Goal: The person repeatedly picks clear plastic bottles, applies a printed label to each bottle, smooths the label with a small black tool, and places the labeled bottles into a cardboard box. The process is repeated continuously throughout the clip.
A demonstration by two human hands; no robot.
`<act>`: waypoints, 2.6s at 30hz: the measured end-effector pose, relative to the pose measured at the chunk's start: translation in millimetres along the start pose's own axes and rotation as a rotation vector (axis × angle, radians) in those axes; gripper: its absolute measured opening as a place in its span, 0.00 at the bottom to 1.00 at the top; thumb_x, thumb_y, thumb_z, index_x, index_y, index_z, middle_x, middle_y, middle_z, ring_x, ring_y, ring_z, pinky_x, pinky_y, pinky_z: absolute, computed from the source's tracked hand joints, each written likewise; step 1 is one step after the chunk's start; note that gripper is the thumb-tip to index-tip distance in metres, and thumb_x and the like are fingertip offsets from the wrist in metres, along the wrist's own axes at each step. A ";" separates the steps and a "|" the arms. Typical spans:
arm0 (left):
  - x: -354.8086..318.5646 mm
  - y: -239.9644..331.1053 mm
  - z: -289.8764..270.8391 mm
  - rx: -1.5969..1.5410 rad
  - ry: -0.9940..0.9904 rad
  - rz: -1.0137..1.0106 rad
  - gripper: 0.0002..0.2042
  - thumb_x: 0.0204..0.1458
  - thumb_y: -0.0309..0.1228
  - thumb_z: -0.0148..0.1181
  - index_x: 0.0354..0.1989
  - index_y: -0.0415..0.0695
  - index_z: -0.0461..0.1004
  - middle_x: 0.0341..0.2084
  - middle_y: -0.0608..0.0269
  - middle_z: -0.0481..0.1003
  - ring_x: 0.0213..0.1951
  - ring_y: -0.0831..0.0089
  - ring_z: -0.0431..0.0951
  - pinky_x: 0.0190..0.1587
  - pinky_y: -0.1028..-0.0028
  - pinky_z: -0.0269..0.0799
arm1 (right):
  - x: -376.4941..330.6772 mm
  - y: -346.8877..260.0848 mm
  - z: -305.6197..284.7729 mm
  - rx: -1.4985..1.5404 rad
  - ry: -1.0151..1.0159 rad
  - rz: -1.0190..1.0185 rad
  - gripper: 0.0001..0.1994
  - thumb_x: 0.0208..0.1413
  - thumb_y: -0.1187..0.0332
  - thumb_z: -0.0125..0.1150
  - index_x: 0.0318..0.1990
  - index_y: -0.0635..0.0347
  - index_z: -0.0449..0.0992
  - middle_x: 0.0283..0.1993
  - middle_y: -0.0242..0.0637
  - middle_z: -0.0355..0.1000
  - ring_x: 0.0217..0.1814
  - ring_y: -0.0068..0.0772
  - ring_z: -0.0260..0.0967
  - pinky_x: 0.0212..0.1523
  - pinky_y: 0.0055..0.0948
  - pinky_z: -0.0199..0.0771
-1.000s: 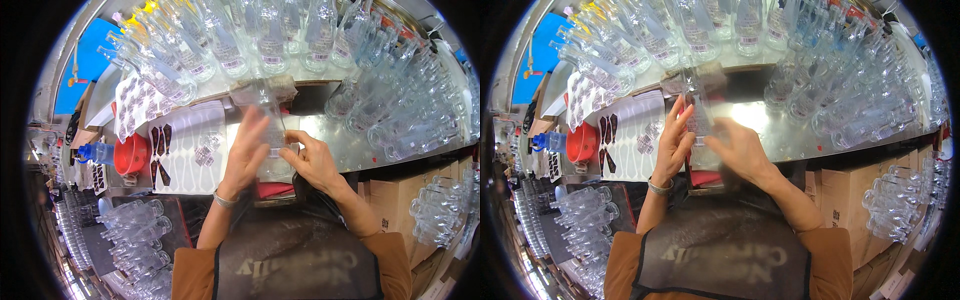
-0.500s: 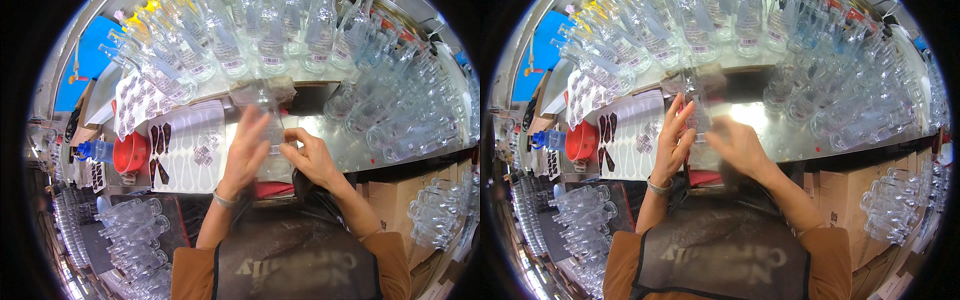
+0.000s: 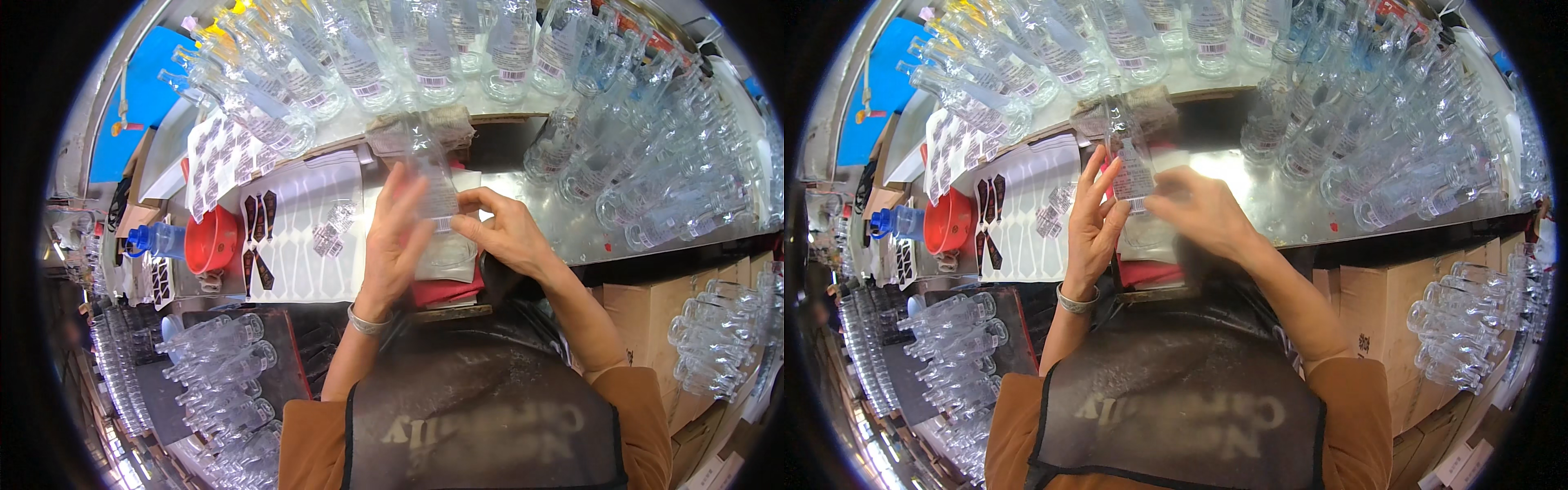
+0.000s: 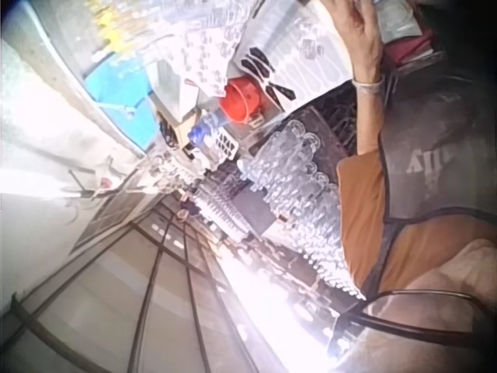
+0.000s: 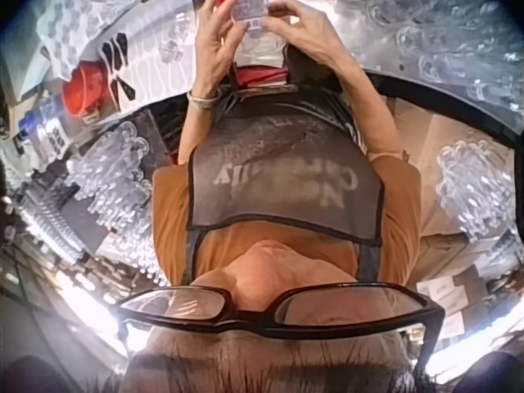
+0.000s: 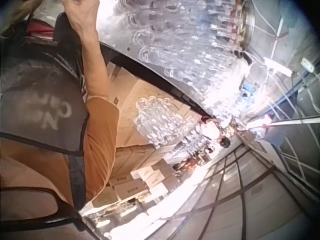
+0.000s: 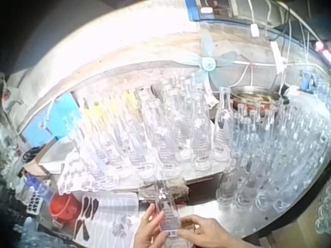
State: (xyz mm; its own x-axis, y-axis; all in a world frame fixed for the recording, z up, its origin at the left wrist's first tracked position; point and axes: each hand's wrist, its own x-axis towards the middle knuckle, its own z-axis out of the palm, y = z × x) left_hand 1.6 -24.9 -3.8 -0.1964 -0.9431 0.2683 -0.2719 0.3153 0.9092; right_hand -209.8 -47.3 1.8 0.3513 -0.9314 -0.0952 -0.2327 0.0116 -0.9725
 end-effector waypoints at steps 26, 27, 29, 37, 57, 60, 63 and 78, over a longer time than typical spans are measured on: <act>-1.8 3.0 4.9 -0.001 0.024 -0.020 0.25 0.62 0.22 0.55 0.69 0.40 0.63 0.74 0.52 0.50 0.71 0.66 0.57 0.54 0.76 0.73 | 1.4 -0.3 -3.8 0.048 -0.032 0.019 0.23 0.60 0.61 0.65 0.55 0.72 0.72 0.46 0.41 0.77 0.31 0.19 0.73 0.31 0.22 0.74; -2.3 3.9 4.8 -0.001 0.024 -0.026 0.25 0.62 0.22 0.55 0.69 0.40 0.63 0.74 0.52 0.50 0.71 0.66 0.57 0.54 0.75 0.72 | 1.1 -0.9 -3.8 0.050 -0.033 0.024 0.23 0.60 0.61 0.65 0.55 0.72 0.72 0.46 0.41 0.77 0.31 0.19 0.73 0.31 0.22 0.74; -2.1 5.8 5.1 -0.002 0.025 -0.032 0.25 0.62 0.22 0.55 0.69 0.40 0.63 0.74 0.51 0.50 0.71 0.65 0.57 0.55 0.75 0.72 | 1.4 1.6 -3.2 0.039 -0.023 0.006 0.23 0.60 0.61 0.65 0.55 0.72 0.72 0.46 0.41 0.77 0.32 0.18 0.73 0.31 0.22 0.74; -2.7 3.7 5.3 0.016 0.022 -0.007 0.26 0.61 0.20 0.54 0.69 0.39 0.63 0.73 0.50 0.49 0.71 0.64 0.57 0.56 0.74 0.72 | 0.8 -3.5 -3.7 0.033 -0.030 0.020 0.23 0.60 0.62 0.64 0.55 0.72 0.72 0.46 0.40 0.77 0.31 0.18 0.73 0.32 0.22 0.74; -1.1 4.8 6.7 0.002 0.049 -0.010 0.25 0.60 0.24 0.57 0.68 0.42 0.66 0.73 0.49 0.52 0.72 0.60 0.55 0.59 0.70 0.69 | 4.7 64.5 -29.1 0.813 0.254 0.269 0.22 0.70 0.51 0.47 0.46 0.65 0.73 0.36 0.42 0.76 0.31 0.23 0.70 0.36 0.22 0.72; -0.5 6.4 10.0 -0.001 0.101 0.004 0.26 0.56 0.23 0.60 0.66 0.45 0.70 0.71 0.47 0.57 0.71 0.57 0.59 0.59 0.70 0.66 | -2.1 68.5 -26.6 0.841 0.336 0.239 0.14 0.67 0.61 0.52 0.50 0.63 0.72 0.39 0.37 0.74 0.43 0.24 0.70 0.49 0.25 0.70; -2.0 5.1 8.7 0.007 0.112 -0.013 0.26 0.56 0.24 0.60 0.66 0.45 0.70 0.71 0.46 0.57 0.71 0.57 0.59 0.59 0.70 0.66 | -0.6 32.4 -29.5 0.706 0.251 0.124 0.14 0.60 0.70 0.57 0.53 0.63 0.71 0.44 0.33 0.73 0.48 0.24 0.69 0.53 0.25 0.69; -1.4 4.8 10.6 -0.172 0.084 -0.075 0.39 0.57 0.16 0.56 0.75 0.40 0.45 0.74 0.53 0.48 0.69 0.61 0.60 0.62 0.65 0.69 | 66.1 -74.6 -20.5 -0.578 0.048 -0.778 0.18 0.52 0.77 0.62 0.53 0.60 0.77 0.41 0.43 0.77 0.41 0.45 0.72 0.44 0.38 0.74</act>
State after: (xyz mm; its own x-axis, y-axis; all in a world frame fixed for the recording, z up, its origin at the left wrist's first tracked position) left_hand -9.4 -20.9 -3.1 -0.1001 -0.9710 0.2172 -0.1164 0.2282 0.9666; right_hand -187.9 -117.3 72.5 0.5606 -0.6175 0.5517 -0.3656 -0.7824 -0.5042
